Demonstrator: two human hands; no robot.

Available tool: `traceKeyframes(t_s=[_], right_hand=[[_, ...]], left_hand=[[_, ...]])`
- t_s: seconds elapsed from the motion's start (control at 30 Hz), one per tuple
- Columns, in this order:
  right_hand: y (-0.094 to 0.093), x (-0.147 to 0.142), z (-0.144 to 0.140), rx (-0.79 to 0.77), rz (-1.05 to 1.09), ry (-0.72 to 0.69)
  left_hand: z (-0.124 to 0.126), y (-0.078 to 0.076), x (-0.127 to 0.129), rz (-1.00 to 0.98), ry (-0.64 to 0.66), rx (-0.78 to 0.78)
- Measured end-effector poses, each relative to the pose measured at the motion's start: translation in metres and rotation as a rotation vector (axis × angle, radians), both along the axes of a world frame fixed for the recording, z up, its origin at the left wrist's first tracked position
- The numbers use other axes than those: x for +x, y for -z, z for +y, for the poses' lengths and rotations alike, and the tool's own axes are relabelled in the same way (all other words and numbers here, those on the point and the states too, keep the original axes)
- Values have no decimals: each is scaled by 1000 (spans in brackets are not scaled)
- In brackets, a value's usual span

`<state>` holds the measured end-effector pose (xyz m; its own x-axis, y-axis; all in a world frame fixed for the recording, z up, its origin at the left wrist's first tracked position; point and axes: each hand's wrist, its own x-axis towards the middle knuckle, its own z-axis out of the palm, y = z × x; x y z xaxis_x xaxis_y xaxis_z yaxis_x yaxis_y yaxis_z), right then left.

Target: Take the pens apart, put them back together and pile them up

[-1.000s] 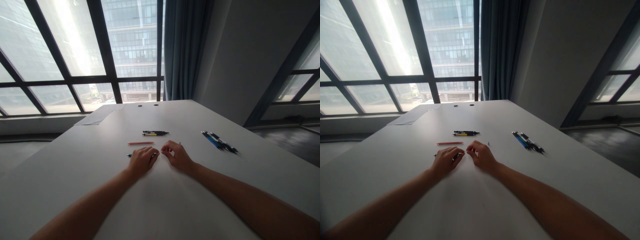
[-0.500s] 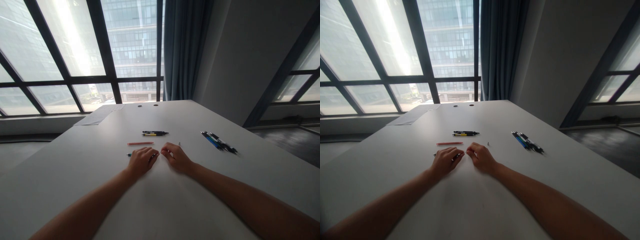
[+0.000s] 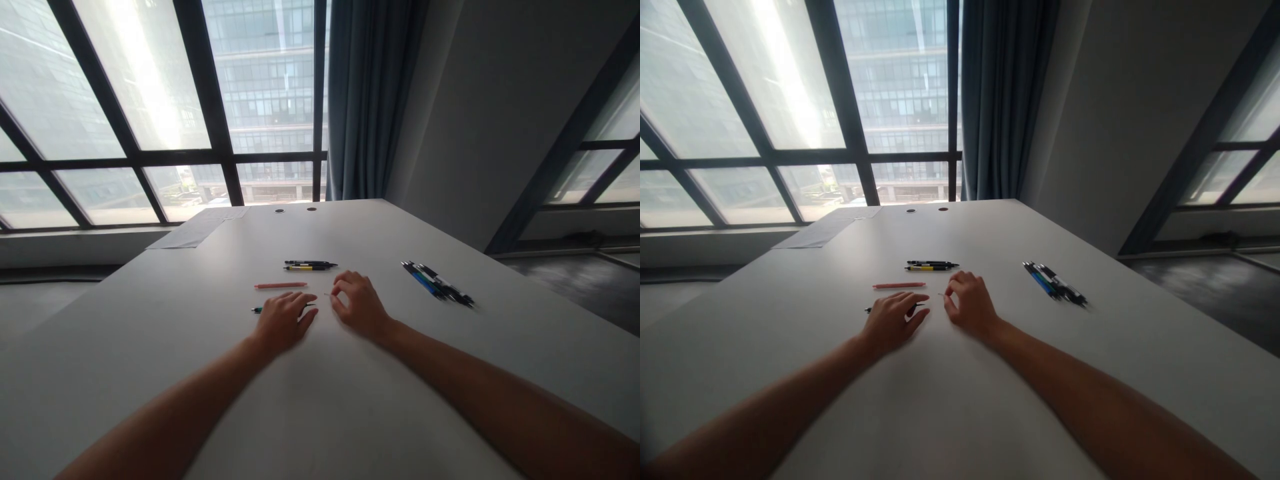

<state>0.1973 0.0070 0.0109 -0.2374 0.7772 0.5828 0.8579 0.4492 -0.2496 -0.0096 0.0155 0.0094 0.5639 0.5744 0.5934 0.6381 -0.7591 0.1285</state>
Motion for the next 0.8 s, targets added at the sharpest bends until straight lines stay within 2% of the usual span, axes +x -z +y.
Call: traceKeyframes(t_s=[0.07, 0.13, 0.4, 0.53, 0.67, 0.73, 0.8], right_hand=[[3, 11, 7, 14, -76, 138], [4, 19, 12, 27, -132, 212], [2, 22, 13, 10, -192, 266], [1, 23, 13, -14, -186, 274], [-3, 20, 10, 27, -124, 261], [-5, 14, 6, 54, -88, 200], [-6, 6, 0, 61, -66, 71]], left_hand=[[0, 0, 0, 7, -26, -19], [-1, 0, 0, 19, -43, -39], [-1, 0, 1, 35, -45, -75], [-1, 0, 1, 21, -19, -63], [0, -1, 0, 15, 22, -53], [0, -1, 0, 11, 40, -48], [1, -1, 0, 6, 40, -55]])
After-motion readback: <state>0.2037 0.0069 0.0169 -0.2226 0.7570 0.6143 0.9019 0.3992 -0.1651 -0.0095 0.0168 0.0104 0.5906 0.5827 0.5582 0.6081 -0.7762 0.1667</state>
